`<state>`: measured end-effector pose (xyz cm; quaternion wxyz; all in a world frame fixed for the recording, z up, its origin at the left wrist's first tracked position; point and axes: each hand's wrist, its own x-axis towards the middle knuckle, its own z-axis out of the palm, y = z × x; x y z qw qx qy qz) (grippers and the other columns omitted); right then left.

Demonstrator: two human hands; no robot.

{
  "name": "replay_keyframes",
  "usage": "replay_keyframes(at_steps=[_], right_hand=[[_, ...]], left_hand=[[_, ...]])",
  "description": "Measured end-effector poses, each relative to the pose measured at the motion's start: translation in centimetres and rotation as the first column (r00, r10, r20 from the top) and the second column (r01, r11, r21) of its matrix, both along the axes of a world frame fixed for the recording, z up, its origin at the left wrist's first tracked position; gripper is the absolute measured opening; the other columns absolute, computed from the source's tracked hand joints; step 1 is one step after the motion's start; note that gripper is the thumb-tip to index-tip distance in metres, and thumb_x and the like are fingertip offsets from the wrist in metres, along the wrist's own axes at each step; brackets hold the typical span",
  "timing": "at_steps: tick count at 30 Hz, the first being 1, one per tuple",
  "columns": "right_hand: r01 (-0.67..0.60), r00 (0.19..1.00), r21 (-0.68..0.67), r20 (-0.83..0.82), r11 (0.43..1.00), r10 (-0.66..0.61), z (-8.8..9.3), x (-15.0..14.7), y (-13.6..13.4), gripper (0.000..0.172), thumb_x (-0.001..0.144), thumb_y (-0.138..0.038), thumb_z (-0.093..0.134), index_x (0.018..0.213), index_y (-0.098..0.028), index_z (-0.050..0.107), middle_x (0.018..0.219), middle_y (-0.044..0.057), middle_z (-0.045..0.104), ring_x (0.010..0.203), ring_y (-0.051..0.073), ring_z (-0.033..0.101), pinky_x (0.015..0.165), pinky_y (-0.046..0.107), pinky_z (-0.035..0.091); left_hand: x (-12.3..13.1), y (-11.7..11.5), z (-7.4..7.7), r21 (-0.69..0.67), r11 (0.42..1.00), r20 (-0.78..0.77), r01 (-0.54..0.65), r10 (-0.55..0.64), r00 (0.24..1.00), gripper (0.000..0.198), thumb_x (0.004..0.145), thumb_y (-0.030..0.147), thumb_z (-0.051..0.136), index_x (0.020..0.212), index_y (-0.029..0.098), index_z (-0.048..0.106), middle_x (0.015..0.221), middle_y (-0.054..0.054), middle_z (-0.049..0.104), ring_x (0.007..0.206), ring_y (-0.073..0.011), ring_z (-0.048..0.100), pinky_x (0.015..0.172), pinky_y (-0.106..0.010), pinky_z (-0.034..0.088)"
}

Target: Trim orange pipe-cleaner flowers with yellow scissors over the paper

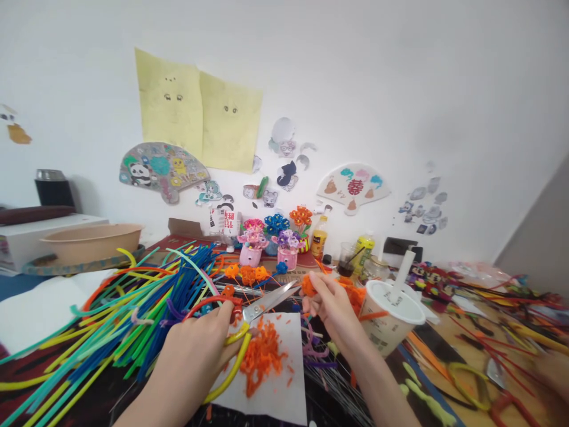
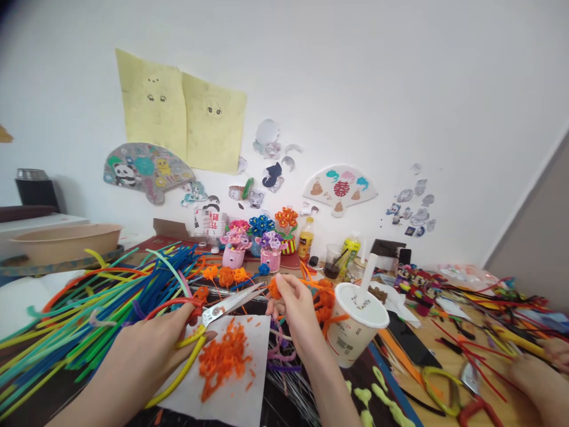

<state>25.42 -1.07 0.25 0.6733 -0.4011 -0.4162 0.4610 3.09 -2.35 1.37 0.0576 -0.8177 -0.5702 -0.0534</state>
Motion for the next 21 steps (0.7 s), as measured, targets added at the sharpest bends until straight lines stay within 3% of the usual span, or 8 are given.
replay_keyframes(at_steps=[11, 21], right_hand=[[-0.088, 0.996, 0.018, 0.003, 0.996, 0.088, 0.20, -0.15, -0.28, 0.035, 0.073, -0.046, 0.069, 0.071, -0.014, 0.056, 0.058, 0.000, 0.060, 0.039, 0.007, 0.053, 0.034, 0.014, 0.033], [-0.075, 0.997, 0.077, 0.000, 0.994, 0.075, 0.15, 0.09, -0.42, 0.031, 0.074, -0.043, 0.070, 0.077, -0.014, 0.061, 0.057, -0.004, 0.052, 0.040, 0.006, 0.051, 0.035, 0.015, 0.031]], left_hand=[[-0.18, 0.14, -0.21, 0.007, 0.999, 0.037, 0.048, -0.048, 0.998, 0.023, 0.089, 0.036, 0.044, 0.098, 0.019, 0.057, 0.087, -0.007, 0.071, 0.081, -0.0309, 0.068, 0.061, -0.036, 0.048], [-0.38, 0.30, -0.24, -0.014, 0.999, 0.032, 0.042, -0.042, 0.999, 0.032, 0.089, 0.046, 0.040, 0.089, 0.020, 0.059, 0.076, -0.007, 0.070, 0.076, -0.0313, 0.068, 0.058, -0.034, 0.045]])
